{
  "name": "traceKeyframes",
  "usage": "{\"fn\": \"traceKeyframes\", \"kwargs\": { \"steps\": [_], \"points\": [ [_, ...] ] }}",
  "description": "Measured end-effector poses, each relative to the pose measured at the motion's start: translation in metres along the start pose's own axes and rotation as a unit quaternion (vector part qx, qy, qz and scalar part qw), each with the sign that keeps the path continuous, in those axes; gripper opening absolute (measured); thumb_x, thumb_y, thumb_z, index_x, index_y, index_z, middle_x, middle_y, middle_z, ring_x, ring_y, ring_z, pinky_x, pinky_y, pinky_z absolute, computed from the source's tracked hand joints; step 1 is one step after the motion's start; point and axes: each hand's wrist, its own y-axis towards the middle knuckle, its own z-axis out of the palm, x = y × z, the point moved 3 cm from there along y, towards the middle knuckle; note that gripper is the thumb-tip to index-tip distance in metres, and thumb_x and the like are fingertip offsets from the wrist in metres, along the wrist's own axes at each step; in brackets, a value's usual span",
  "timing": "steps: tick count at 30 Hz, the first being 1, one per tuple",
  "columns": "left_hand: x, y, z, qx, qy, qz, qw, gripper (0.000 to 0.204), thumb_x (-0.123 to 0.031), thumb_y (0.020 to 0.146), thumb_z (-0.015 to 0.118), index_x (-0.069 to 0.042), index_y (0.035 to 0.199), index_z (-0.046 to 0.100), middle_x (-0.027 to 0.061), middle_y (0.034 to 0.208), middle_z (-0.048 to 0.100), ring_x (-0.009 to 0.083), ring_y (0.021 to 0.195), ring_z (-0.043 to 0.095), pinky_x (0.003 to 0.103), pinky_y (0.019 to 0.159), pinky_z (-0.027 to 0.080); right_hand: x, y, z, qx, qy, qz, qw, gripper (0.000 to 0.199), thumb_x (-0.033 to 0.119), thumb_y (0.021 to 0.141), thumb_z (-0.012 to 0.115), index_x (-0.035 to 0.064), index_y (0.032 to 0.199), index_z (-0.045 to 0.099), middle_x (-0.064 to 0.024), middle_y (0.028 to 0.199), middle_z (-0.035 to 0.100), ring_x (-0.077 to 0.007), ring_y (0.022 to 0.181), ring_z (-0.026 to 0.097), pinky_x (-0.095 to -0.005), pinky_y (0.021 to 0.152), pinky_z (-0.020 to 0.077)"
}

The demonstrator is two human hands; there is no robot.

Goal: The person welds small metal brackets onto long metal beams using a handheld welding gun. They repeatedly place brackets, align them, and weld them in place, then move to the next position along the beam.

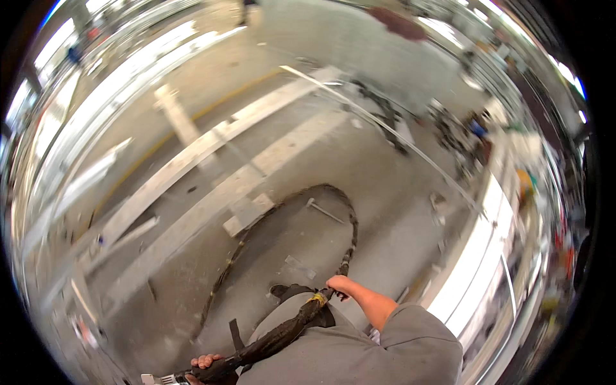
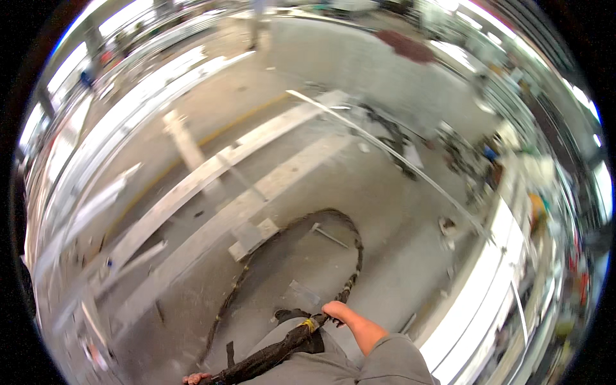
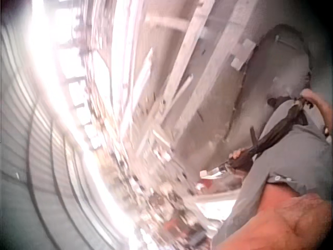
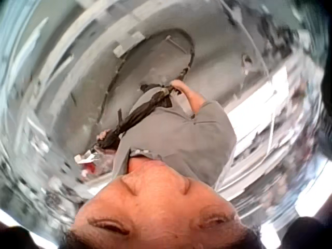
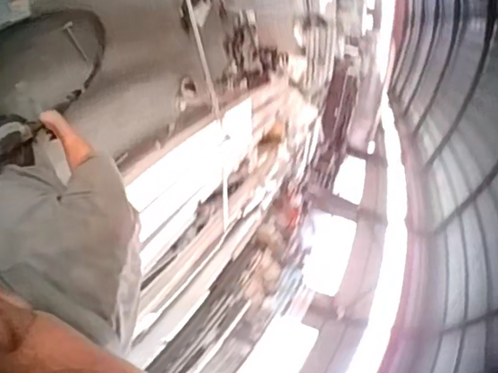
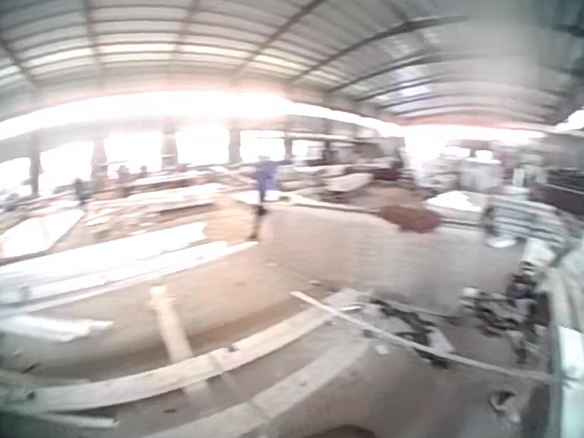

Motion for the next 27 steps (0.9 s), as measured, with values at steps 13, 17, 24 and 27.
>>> {"fn": "traceKeyframes", "kwargs": {
  "steps": [13, 17, 24, 27],
  "points": [
    [0.006, 0.095, 0.026, 0.208, 0.006, -0.243, 0.947, 0.041, -0.053, 0.09, 0.065, -0.015, 0.103, 0.058, 0.003, 0.096, 0.059, 0.0219, 0.097, 0.057, 0.049, 0.096, 0.045, -0.104, -0.062, 0.095, -0.071, 0.254, -0.078, 0.961, 0.031, 0.035, 0.088, 0.055, 0.005, 0.081, 0.056, -0.0144, 0.061, 0.055, -0.0285, 0.047, 0.058, -0.0467, 0.047, 0.0503],
    [0.001, 0.085, 0.04, 0.207, -0.011, -0.287, 0.935, 0.042, -0.053, 0.089, 0.067, -0.016, 0.107, 0.059, 0.0028, 0.098, 0.059, 0.0221, 0.098, 0.057, 0.046, 0.092, 0.046, -0.154, 0.005, 0.124, -0.032, 0.242, -0.146, 0.959, 0.045, 0.047, 0.093, 0.054, 0.003, 0.096, 0.065, -0.015, 0.072, 0.062, -0.0293, 0.049, 0.058, -0.0456, 0.046, 0.046],
    [-0.029, 0.062, -0.004, 0.105, -0.03, -0.171, 0.979, 0.052, -0.055, 0.093, 0.062, -0.01, 0.118, 0.061, 0.0086, 0.102, 0.06, 0.028, 0.101, 0.058, 0.053, 0.097, 0.048, -0.124, 0.025, 0.063, 0.089, 0.102, 0.032, 0.99, 0.032, 0.041, 0.095, 0.058, 0.0108, 0.103, 0.068, -0.0073, 0.084, 0.065, -0.0239, 0.067, 0.06, -0.043, 0.063, 0.0512],
    [-0.048, 0.025, -0.024, 0.021, -0.043, -0.079, 0.996, 0.053, -0.058, 0.092, 0.062, -0.011, 0.118, 0.061, 0.0092, 0.102, 0.061, 0.0294, 0.101, 0.058, 0.054, 0.096, 0.048, -0.052, 0.056, 0.042, 0.118, -0.127, 0.084, 0.981, 0.028, 0.035, 0.095, 0.058, 0.0105, 0.104, 0.068, -0.008, 0.083, 0.066, -0.0245, 0.067, 0.061, -0.0423, 0.064, 0.0515]
  ]
}}
